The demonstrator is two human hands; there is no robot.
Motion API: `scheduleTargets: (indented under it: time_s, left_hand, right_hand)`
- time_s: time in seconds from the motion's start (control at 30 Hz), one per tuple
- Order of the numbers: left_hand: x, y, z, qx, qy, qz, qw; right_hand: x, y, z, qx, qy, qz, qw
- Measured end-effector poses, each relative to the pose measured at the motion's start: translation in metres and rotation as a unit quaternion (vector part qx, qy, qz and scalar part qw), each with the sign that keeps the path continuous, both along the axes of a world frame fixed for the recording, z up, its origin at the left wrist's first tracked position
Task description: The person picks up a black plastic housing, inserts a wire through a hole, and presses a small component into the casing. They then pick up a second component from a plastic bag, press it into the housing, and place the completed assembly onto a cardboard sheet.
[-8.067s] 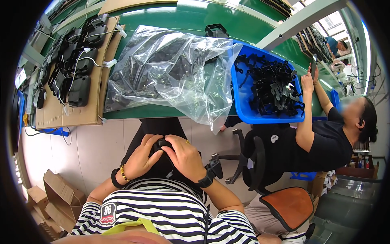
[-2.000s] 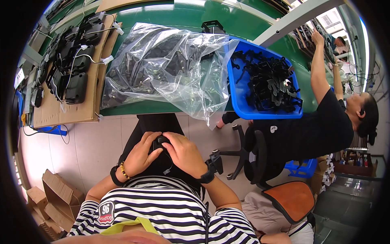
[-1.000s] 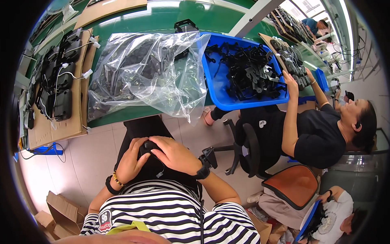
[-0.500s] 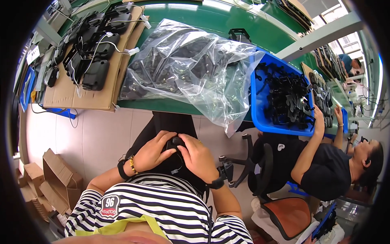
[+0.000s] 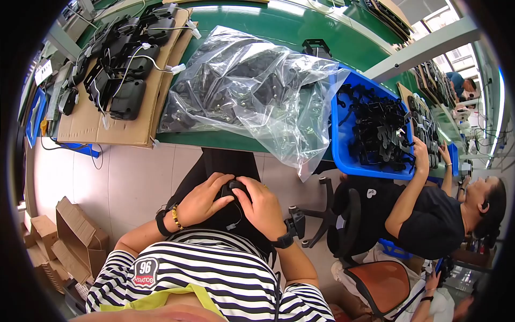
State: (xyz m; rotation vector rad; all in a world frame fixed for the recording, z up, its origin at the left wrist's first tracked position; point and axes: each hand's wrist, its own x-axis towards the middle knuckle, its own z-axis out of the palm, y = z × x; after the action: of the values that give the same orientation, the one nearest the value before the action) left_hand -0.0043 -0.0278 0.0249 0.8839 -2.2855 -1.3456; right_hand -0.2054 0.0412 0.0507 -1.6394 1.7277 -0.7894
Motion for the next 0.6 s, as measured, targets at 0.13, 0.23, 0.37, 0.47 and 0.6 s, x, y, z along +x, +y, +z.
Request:
scheduleTargets:
  time_s: [0.13,0.23,0.37,0.47,0.6]
  left_hand:
    - [0.002,0.006,-0.001,-0.037,0.014,-0.001,0.999]
    - [0.002,0.005,0.0,-0.058,0.015,0.005,0.998]
    - [0.0,0.002,0.001,-0.003,-0.002,0.002,1.0]
    - [0.002,0.006,-0.001,-0.047,0.013,0.001,0.999]
    - [0.0,0.007,0.001,-0.046,0.011,0.007,0.999]
  right_hand:
    - [-0.009,0.003,0.005,-0.008,-0.044,0.048,0.998]
    - [-0.007,0.003,0.0,-0.022,-0.034,0.041,0.998]
    - [0.001,0.003,-0.002,-0.02,0.02,0.004,1.0]
    - [-0.009,0.002,0.004,-0.03,-0.02,0.035,0.999]
    - [-0.007,0.003,0.0,-0.045,-0.006,0.031,0.999]
